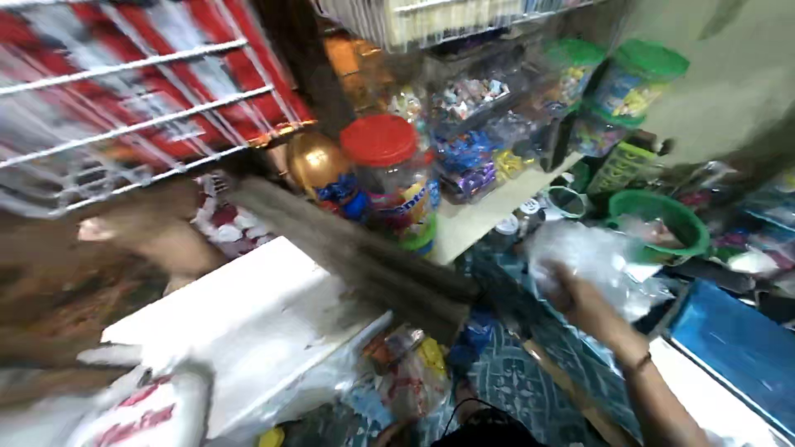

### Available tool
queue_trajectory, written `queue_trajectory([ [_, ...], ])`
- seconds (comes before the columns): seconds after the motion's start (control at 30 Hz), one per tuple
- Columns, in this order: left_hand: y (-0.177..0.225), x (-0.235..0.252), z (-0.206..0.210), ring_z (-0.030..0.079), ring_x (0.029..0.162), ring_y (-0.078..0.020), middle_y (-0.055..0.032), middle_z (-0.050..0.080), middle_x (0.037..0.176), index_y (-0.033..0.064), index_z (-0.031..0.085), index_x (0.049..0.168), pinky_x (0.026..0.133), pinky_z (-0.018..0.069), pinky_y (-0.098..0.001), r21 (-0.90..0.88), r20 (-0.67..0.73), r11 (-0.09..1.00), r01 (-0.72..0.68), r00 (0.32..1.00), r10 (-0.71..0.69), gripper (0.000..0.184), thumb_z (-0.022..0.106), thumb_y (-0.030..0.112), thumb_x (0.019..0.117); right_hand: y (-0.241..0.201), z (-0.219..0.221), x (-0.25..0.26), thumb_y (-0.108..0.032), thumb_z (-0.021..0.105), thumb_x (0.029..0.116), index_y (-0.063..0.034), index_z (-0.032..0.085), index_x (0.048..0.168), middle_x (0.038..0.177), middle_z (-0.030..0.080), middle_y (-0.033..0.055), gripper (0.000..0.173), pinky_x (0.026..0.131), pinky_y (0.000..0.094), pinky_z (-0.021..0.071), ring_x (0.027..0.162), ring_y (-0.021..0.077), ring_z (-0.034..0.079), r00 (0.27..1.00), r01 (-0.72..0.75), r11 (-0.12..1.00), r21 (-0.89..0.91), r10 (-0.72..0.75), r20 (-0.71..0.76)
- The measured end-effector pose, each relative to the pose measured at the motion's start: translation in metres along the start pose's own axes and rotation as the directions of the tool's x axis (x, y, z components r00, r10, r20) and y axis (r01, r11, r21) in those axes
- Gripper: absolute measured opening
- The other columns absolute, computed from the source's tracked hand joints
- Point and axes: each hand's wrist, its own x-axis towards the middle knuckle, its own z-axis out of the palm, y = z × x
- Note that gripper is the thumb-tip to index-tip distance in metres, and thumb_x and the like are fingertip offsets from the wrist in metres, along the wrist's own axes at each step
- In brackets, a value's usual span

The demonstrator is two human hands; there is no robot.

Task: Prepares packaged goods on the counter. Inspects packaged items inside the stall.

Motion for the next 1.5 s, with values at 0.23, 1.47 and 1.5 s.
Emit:
queue_trajectory([
  [0.23,0.059,0.011,0.002,0.049,0.141,-0.0332,-0.0263,0.050,0.150,-0.0032,0.077,0.110,0.118,0.0387,-0.0432,0.207,0.022,0.788,-0.580,0.808,0.589,0.029,0.063,0.021,0.1010,-0.127,0.182,-0.079,-0.005,0.060,0.0983,-0.0040,0.072,0.123,0.117,0.071,0.0242,0.027,0.095,0.0631,0.0526,0.110,0.0441,0.068,0.510,0.572,0.809,0.132,-0.477,0.716],
  [1.47,-0.073,-0.240,-0.241,0.049,0.140,-0.0356,-0.0147,0.050,0.154,0.0149,0.065,0.139,0.114,0.0402,-0.0546,0.426,-0.574,0.873,0.238,0.817,0.057,0.050,0.051,-0.005,0.0956,-0.477,0.395,0.071,-0.052,0.051,0.1045,0.0080,0.063,0.118,0.109,0.065,0.0299,0.063,0.089,0.0587,0.0507,0.098,0.0408,0.064,0.719,0.382,0.869,0.316,-0.494,0.489],
  [1.5,-0.069,-0.238,-0.243,0.048,0.141,-0.0360,-0.0157,0.049,0.154,0.0138,0.064,0.140,0.114,0.0392,-0.0551,0.424,-0.557,0.877,0.225,0.829,0.057,0.051,0.049,-0.006,0.0959,-0.477,0.392,0.062,-0.047,0.049,0.1069,0.0086,0.060,0.120,0.110,0.064,0.0304,0.058,0.088,0.0582,0.0505,0.097,0.0408,0.064,0.731,0.374,0.862,0.343,-0.502,0.463],
])
